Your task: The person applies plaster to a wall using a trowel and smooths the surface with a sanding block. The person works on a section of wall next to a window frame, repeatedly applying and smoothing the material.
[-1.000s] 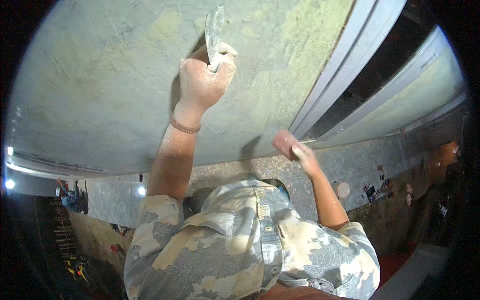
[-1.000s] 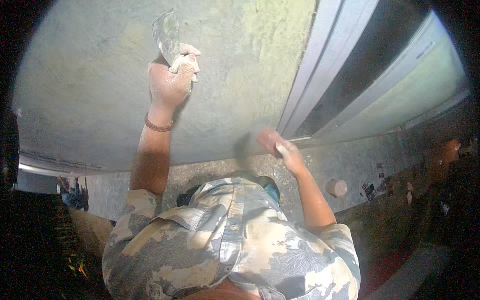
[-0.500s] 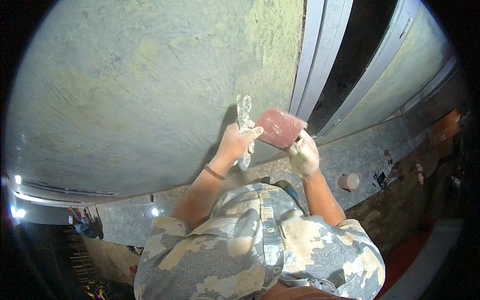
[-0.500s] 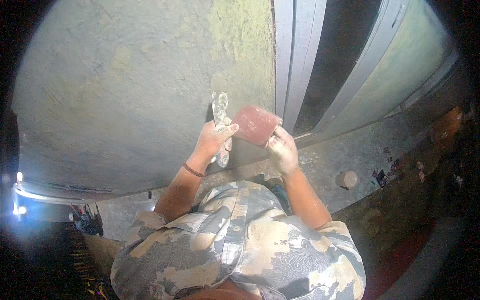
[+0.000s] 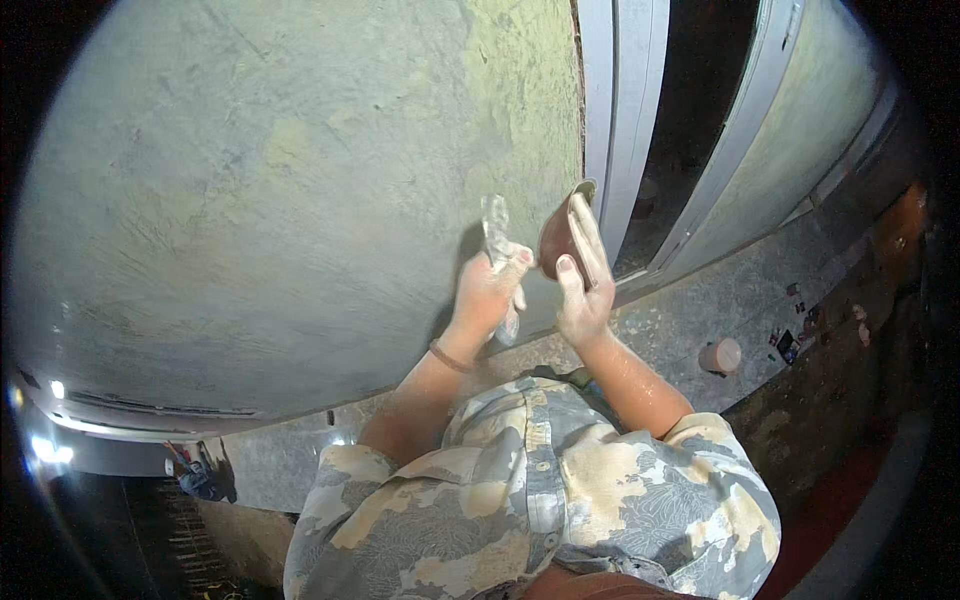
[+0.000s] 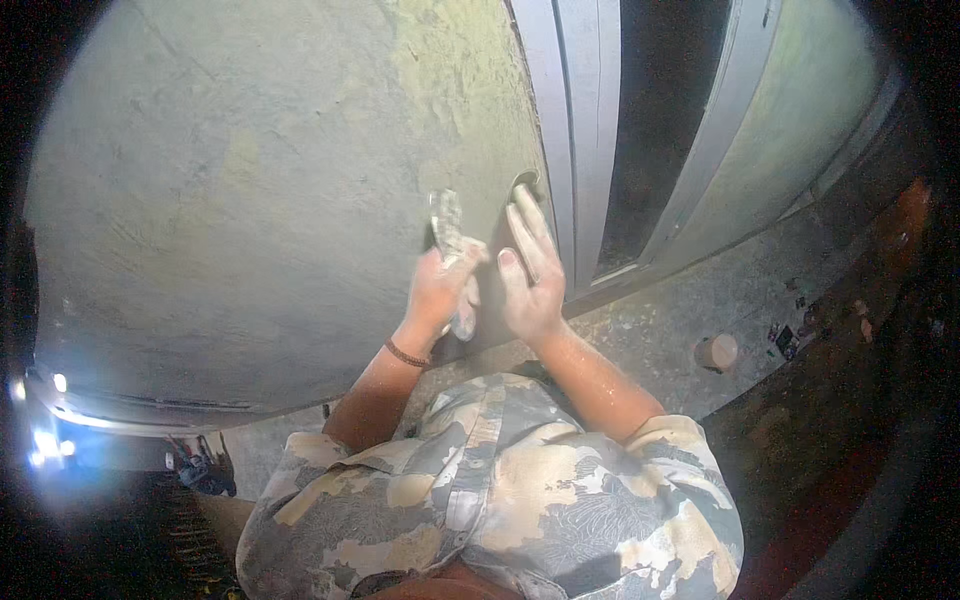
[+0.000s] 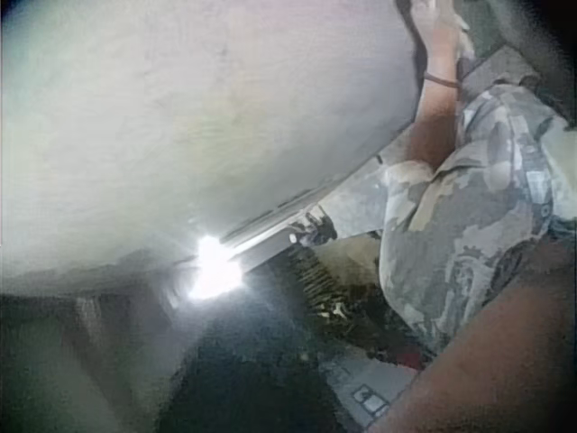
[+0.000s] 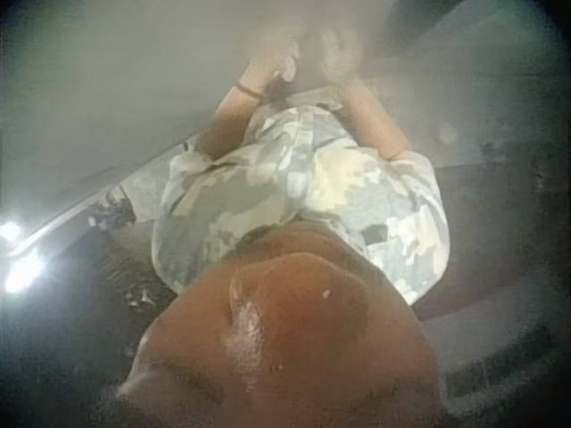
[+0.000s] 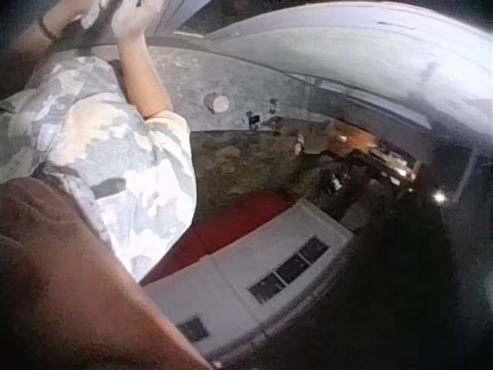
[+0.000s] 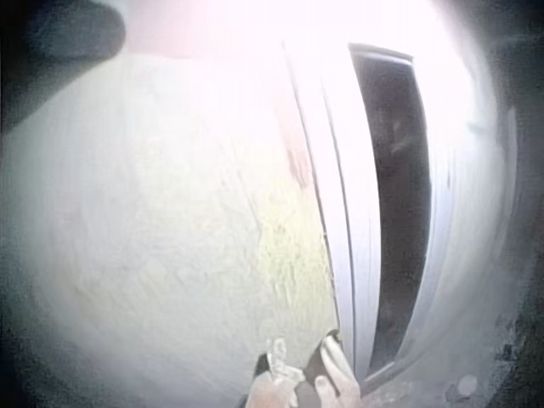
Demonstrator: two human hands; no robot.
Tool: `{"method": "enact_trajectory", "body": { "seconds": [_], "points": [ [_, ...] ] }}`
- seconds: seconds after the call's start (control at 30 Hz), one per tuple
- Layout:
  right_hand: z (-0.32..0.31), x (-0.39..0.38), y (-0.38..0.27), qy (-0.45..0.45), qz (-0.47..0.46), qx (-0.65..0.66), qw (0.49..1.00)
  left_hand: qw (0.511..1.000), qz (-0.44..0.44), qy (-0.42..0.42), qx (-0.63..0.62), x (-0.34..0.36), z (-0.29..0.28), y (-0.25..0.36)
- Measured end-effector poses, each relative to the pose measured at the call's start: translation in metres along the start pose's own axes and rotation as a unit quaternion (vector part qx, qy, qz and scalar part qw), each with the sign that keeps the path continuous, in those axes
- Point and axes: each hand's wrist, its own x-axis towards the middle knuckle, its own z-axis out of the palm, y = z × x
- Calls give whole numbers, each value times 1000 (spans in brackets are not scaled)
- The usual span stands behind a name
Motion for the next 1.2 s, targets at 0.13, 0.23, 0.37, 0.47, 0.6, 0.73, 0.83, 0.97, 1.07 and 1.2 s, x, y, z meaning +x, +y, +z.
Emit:
{"method": "enact_trajectory", "body": {
  "seconds": [0.13, 0.23, 0.37, 0.47, 0.6, 0.73, 0.83, 0.97, 1.07, 1.2],
  "points": [
    [10, 32, 19, 52, -45, -147, 987, 954, 173, 78, 232, 17, -35, 35],
    [34, 73, 35, 12, -98, -244, 965, 911, 247, 140, 298, 39, -64, 63],
    [76, 95, 65, 25, -151, -259, 954, 913, 260, 173, 262, 58, -80, 89],
    [89, 58, 96, 20, -48, -218, 975, 926, 260, 160, 223, 62, -81, 97],
    [80, 0, 123, 151, 65, -204, 965, 930, 275, 130, 205, 62, -86, 95],
    [79, 24, 115, 213, 16, -131, 968, 917, 299, 126, 231, 62, -92, 90],
    [85, 64, 95, 172, -132, -120, 969, 929, 291, 129, 190, 61, -93, 88],
    [87, 59, 90, 82, -94, -164, 979, 933, 289, 124, 174, 59, -92, 90],
    [86, 9, 111, 101, -6, -221, 970, 933, 291, 123, 171, 59, -93, 89],
    [86, -17, 127, 164, 99, -163, 968, 911, 326, 128, 217, 59, -96, 87]
  ]
}}
